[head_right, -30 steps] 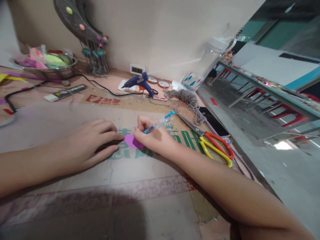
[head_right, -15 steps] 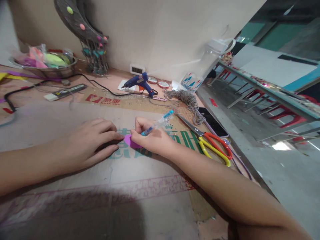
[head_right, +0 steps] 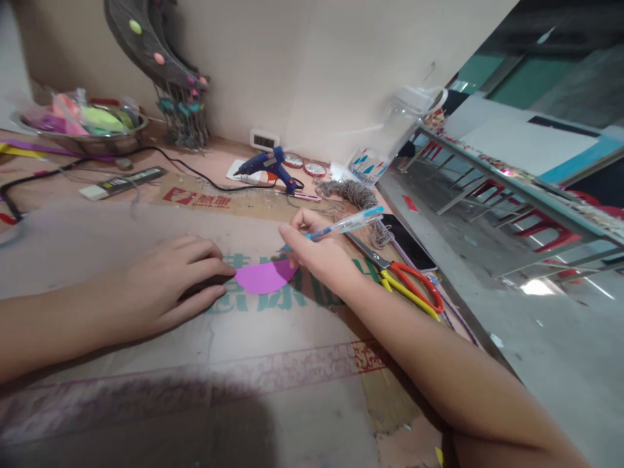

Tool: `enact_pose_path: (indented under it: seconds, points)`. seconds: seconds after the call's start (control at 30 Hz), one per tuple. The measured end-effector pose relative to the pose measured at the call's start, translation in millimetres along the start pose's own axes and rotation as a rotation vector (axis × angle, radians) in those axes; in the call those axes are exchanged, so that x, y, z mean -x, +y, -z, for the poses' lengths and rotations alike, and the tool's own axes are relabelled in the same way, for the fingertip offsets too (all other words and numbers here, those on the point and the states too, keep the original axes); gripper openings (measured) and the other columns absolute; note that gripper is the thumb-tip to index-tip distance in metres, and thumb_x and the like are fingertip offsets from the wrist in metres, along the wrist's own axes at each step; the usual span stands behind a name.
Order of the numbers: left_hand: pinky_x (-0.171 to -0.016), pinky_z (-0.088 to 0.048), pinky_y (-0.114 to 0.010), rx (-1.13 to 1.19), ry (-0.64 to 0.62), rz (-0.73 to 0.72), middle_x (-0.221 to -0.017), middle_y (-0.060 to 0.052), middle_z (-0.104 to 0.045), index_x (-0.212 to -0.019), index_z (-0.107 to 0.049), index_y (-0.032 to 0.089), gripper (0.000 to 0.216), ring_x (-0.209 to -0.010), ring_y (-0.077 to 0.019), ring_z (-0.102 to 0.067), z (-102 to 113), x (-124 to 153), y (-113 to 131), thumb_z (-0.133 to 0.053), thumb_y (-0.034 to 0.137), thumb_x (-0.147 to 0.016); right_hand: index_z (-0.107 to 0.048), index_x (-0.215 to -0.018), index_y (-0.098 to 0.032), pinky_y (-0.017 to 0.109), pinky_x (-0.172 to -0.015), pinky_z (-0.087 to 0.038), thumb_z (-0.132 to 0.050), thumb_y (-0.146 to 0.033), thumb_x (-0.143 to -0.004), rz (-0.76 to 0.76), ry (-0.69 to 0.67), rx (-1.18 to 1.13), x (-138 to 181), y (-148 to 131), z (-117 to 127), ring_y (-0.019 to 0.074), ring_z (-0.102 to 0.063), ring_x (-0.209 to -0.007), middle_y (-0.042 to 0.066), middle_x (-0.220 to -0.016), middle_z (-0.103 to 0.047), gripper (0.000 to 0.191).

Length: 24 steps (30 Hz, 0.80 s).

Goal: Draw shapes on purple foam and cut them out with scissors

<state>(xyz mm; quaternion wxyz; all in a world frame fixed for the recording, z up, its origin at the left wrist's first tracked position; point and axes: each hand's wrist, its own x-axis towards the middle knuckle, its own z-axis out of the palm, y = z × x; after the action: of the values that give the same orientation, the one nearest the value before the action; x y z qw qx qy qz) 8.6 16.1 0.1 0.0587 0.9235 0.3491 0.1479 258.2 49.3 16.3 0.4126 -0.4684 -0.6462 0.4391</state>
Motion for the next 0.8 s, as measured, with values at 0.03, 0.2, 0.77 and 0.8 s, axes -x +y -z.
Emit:
enact_pose_path:
  seconds: [0.03, 0.2, 0.77, 0.8]
  points:
    - [-0.081, -0.050, -0.044, -0.001, -0.003, 0.005, -0.098, -0.010, -0.064, -0.107, -0.070, 0.020, 0.031, -0.093, -0.0278, -0.062, 0, 0, 0, -0.044, 0.036, -0.100, -0.043, -0.072, -0.025, 0.024, -0.045, -0.036, -0.067, -0.038, -0.086, -0.031, -0.012, -0.004, 0, 1, 1, 0.0105, -0.047, -0.036, -0.014, -0.040, -0.040, 0.030]
    - [-0.086, -0.051, -0.047, -0.007, 0.065, 0.003, -0.112, -0.013, -0.066, -0.114, -0.065, 0.018, 0.029, -0.102, -0.0297, -0.062, 0, 3, 0, -0.047, 0.034, -0.099, -0.047, -0.074, -0.024, 0.024, -0.048, -0.040, -0.067, -0.042, -0.086, -0.103, -0.046, 0.058, 4, 3, -8, 0.0128, -0.055, -0.041, -0.012, -0.040, -0.044, 0.030]
    - [-0.088, -0.048, -0.039, 0.129, 0.079, -0.170, -0.106, -0.006, -0.074, -0.100, -0.071, 0.021, 0.025, -0.098, -0.0210, -0.067, -1, -1, -4, -0.046, 0.023, -0.101, -0.042, -0.066, -0.023, 0.025, -0.051, -0.031, -0.065, -0.030, -0.085, 0.113, 0.010, 0.269, 15, -5, -22, 0.0100, -0.041, -0.050, -0.007, -0.056, -0.046, 0.031]
    - [-0.089, -0.049, -0.039, 0.131, 0.073, -0.162, -0.106, -0.006, -0.074, -0.100, -0.071, 0.021, 0.025, -0.098, -0.0210, -0.067, -1, -1, -4, -0.046, 0.023, -0.101, -0.041, -0.066, -0.023, 0.025, -0.051, -0.031, -0.064, -0.029, -0.085, 0.121, -0.023, 0.291, 15, -3, -24, 0.0104, -0.041, -0.051, -0.007, -0.056, -0.046, 0.030]
